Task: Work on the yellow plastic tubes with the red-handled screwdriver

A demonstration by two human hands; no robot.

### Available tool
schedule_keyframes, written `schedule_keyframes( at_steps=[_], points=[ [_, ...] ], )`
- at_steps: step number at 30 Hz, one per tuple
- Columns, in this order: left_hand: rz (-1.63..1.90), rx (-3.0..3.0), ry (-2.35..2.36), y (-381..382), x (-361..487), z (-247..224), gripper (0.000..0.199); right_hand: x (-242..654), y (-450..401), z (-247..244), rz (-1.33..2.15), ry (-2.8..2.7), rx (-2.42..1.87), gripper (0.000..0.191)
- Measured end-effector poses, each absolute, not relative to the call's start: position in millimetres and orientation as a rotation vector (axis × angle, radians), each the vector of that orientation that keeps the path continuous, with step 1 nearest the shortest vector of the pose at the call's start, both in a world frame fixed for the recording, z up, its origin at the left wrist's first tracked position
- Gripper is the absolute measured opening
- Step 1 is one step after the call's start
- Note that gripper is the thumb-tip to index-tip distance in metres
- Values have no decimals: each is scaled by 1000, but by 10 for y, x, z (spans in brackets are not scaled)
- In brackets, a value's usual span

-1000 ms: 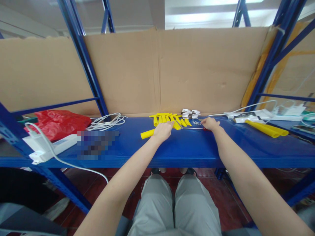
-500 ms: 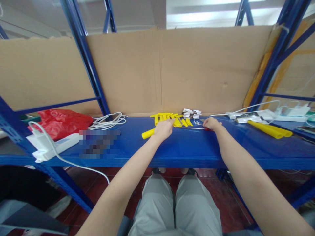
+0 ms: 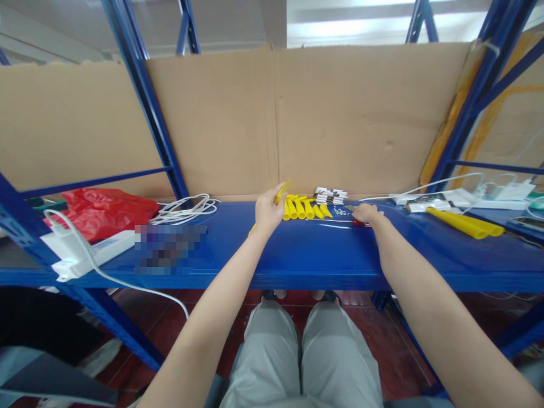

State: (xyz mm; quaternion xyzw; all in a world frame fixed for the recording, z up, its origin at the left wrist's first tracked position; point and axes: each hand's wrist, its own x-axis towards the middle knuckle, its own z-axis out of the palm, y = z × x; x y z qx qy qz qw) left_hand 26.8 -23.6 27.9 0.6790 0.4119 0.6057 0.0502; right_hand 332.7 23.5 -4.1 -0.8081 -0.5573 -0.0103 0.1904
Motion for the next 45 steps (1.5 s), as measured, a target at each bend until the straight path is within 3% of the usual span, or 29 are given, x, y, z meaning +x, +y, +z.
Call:
schedule_keyframes(
  at_steps=[3,8,16,26,34,45],
  points=[
    [1952,1716,1075,-215,281,317,3,3303,236,-13,41,-1555,-2333,32],
    [1924,1295,851,-232,277,373,36,3251,266,18,30,-1671,-2155,26],
    [1661,925,701,-288,293,402,35,3113,337,20,2,-1774,-1874,20],
    [886,1163,1122,-287,365,235,21,2689,81,144,236,-2005,-1505,21],
    [803,1186,1088,-224,357,141,21,2369,55,59,448,-2111,-1271,15],
    [830,1287,1101,-268,390,133,23,2263,104,-24,353,-2204,-1174,14]
  ],
)
